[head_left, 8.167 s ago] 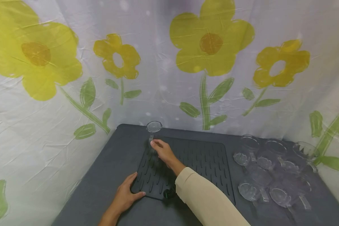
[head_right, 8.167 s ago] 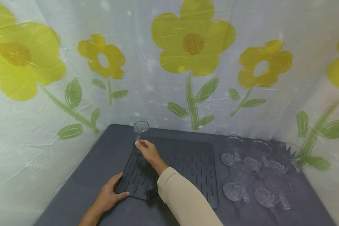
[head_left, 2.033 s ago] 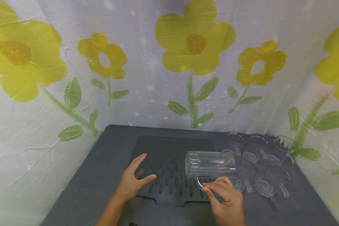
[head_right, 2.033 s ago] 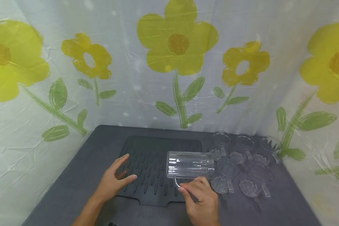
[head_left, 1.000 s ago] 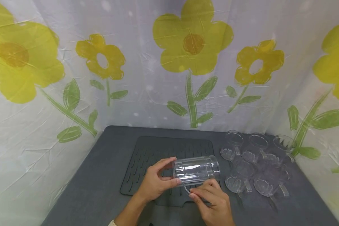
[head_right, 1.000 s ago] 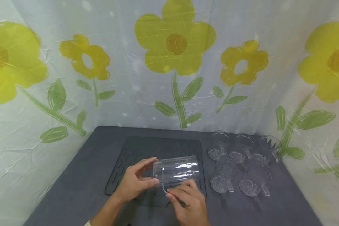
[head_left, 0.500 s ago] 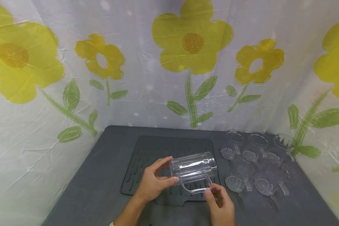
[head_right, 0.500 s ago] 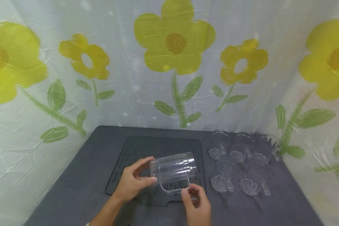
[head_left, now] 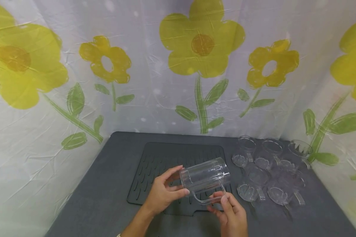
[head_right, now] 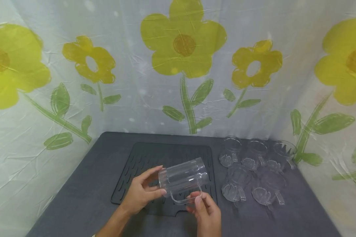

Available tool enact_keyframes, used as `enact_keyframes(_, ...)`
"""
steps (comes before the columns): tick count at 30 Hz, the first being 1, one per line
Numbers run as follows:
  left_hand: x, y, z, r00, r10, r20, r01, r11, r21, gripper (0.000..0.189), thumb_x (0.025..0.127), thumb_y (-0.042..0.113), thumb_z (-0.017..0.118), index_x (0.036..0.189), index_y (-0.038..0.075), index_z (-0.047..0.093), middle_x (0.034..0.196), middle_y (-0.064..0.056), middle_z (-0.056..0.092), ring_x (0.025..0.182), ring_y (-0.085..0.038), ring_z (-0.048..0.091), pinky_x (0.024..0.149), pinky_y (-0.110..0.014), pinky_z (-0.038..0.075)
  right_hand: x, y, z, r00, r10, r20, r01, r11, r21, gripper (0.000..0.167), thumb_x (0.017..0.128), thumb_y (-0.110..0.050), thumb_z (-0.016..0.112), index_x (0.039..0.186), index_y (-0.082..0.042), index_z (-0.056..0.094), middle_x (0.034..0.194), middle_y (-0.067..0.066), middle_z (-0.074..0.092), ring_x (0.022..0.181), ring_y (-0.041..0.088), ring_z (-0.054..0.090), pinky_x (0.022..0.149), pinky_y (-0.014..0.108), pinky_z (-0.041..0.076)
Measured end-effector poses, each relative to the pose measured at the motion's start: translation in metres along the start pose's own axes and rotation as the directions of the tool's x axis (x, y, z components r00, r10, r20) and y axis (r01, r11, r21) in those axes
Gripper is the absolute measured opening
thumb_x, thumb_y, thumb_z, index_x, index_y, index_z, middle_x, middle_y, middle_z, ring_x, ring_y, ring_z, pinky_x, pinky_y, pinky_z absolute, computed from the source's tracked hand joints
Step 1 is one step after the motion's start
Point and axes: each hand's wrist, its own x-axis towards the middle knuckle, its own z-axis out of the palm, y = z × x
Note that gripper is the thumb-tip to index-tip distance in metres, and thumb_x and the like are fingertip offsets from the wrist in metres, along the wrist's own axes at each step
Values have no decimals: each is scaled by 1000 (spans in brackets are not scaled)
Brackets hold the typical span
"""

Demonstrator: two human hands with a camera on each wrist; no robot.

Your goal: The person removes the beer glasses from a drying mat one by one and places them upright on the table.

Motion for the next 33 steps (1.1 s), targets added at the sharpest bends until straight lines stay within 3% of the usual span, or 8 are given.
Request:
enact_keyframes(6,-1,-2,-1,998,-53,26,53,998,30,76,79,3,79,144,-3,39,140,-23,40,127,-37,44,96,-37,46,4,-6,-2,995,-54,82,48,996,74,28,105,-6,36,105,7,60,103,12,60,101,22,58,80,46,55)
enact_keyframes(12,-1,-5,-1,995,-94,41,91,993,70,78,80,7,80,145,-1,37,139,-18,43,130,-32,42,102,-35,40,6,-13,1,992,-35,118,26,997,75,28,105,-7,35,109,2,62,106,12,59,105,24,56,83,47,53)
enact_keyframes(20,-2,-11,2,995,-88,46,78,977,197,81,81,13,81,147,1,36,140,-12,44,133,-28,39,104,-41,37,5,-23,14,987,11,158,-18,999,41,27,105,-9,37,109,3,61,108,18,54,103,25,55,85,50,52)
enact_keyframes(24,-2,-15,4,996,-82,44,69,969,236,83,80,14,81,147,-1,34,141,-15,44,133,-30,38,105,-44,35,4,-21,20,983,6,184,-10,1000,21,26,105,-8,37,109,2,61,109,17,55,103,24,56,86,47,52)
enact_keyframes(28,-2,-19,7,996,-74,42,62,967,246,86,79,13,81,146,-7,31,142,-22,41,133,-35,38,105,-40,34,1,-16,26,979,-24,202,33,999,-43,24,104,-2,39,110,3,61,109,9,61,104,19,59,88,38,52)
enact_keyframes(33,-1,-22,10,999,-32,39,21,969,245,84,79,17,83,146,-1,36,141,-17,46,131,-29,42,105,-35,35,-3,-13,34,977,-105,188,133,981,-144,19,100,5,45,105,15,60,101,8,66,97,18,65,84,31,54)
